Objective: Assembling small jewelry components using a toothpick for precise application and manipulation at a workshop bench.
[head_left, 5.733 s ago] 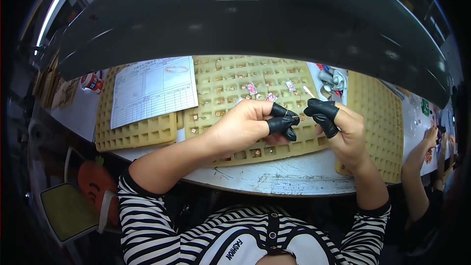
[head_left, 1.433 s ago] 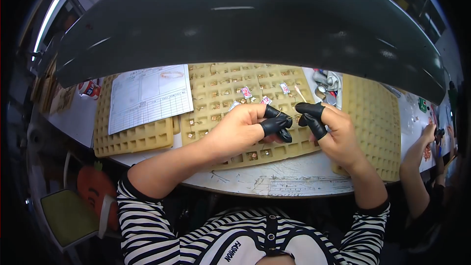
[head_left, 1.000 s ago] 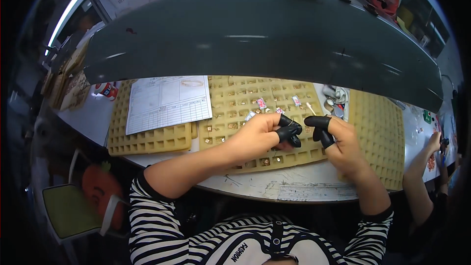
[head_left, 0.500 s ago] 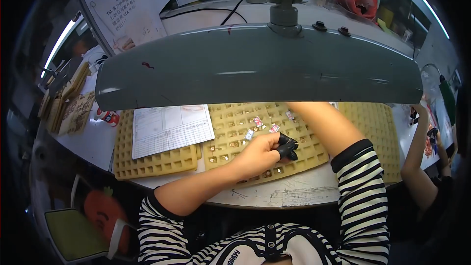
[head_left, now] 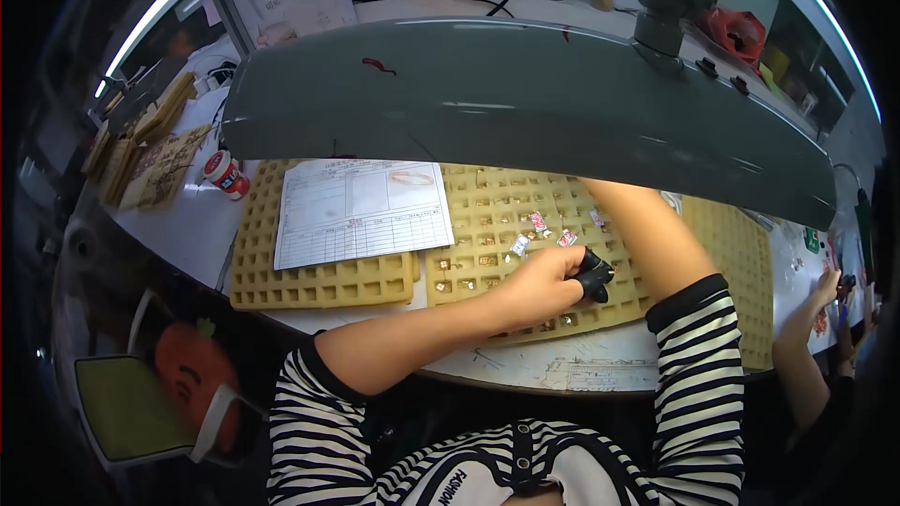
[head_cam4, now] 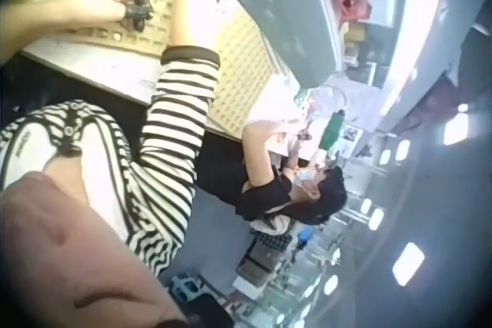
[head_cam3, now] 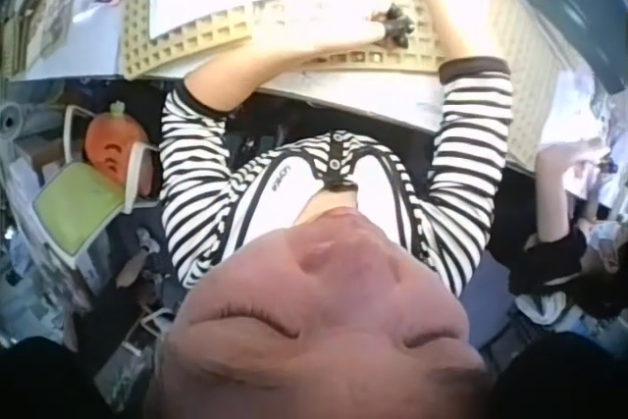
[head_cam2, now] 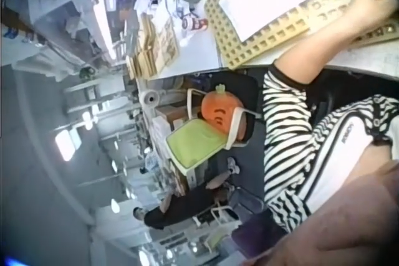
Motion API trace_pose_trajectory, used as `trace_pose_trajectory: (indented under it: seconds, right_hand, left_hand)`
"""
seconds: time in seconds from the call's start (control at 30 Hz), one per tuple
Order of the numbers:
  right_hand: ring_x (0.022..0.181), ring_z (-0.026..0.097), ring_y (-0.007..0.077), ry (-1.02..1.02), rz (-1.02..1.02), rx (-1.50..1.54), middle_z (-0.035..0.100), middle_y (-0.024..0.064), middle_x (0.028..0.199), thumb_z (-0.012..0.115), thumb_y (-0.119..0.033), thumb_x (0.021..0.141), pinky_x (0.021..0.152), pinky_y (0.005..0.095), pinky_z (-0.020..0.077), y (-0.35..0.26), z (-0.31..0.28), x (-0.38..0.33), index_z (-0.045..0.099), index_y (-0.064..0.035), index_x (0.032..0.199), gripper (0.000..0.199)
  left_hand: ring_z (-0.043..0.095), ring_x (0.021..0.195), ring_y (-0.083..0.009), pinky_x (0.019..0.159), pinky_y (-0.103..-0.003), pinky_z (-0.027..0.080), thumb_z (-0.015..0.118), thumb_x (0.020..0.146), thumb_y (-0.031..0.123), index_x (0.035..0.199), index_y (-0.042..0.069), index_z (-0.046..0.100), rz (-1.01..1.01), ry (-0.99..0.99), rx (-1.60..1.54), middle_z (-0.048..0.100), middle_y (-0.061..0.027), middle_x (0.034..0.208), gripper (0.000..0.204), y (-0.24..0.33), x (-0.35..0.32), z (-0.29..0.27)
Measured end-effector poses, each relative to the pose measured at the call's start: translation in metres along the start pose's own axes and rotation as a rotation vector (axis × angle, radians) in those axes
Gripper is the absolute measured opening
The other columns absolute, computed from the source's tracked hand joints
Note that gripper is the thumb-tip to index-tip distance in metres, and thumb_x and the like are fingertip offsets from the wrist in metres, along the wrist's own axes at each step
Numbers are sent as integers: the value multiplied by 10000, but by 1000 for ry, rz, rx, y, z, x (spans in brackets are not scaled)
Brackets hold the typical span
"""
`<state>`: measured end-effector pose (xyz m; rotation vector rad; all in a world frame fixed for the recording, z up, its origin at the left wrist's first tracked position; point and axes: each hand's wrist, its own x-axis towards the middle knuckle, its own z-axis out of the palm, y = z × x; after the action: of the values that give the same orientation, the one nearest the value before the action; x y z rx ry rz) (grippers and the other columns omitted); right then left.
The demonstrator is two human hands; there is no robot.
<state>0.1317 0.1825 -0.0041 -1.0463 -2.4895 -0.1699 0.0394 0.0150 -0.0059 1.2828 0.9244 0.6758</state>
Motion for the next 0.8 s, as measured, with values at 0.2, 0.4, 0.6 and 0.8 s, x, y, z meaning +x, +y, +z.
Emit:
trace_pose_trajectory:
  seconds: [0.2,0.4,0.6,0.8]
  right_hand:
    - [552,522,103,-669,243,662,553,12,585,574,-232,824,481,266,407,-3,-42,-31,637,-64,815,180]
    - [461,456,45,-818,412,1440,530,-6,562,509,-337,908,415,181,302,1,-77,-99,598,-72,738,326]
    - [526,486,48,-722,485,1423,585,13,661,662,-93,781,478,185,376,16,-106,-137,643,7,869,135]
    - [518,434,31,-478,506,1269,545,-24,636,642,-89,797,460,186,324,40,-138,-170,645,0,861,110]
  left_hand:
    - [606,842,-116,757,-240,475,433,868,2,967,12,563,42,-56,52,647,-63,914,163,16,-4,-5]
    - [620,825,-131,760,-267,490,533,900,157,988,8,584,52,-143,-115,640,-73,897,180,23,-9,-16]
    - [622,829,-132,795,-267,482,517,864,53,936,-5,595,51,-90,-47,653,-89,854,121,37,-14,-17]
    - [550,700,-58,623,-208,419,533,856,112,903,39,625,18,-65,256,654,-22,812,127,40,-6,-12]
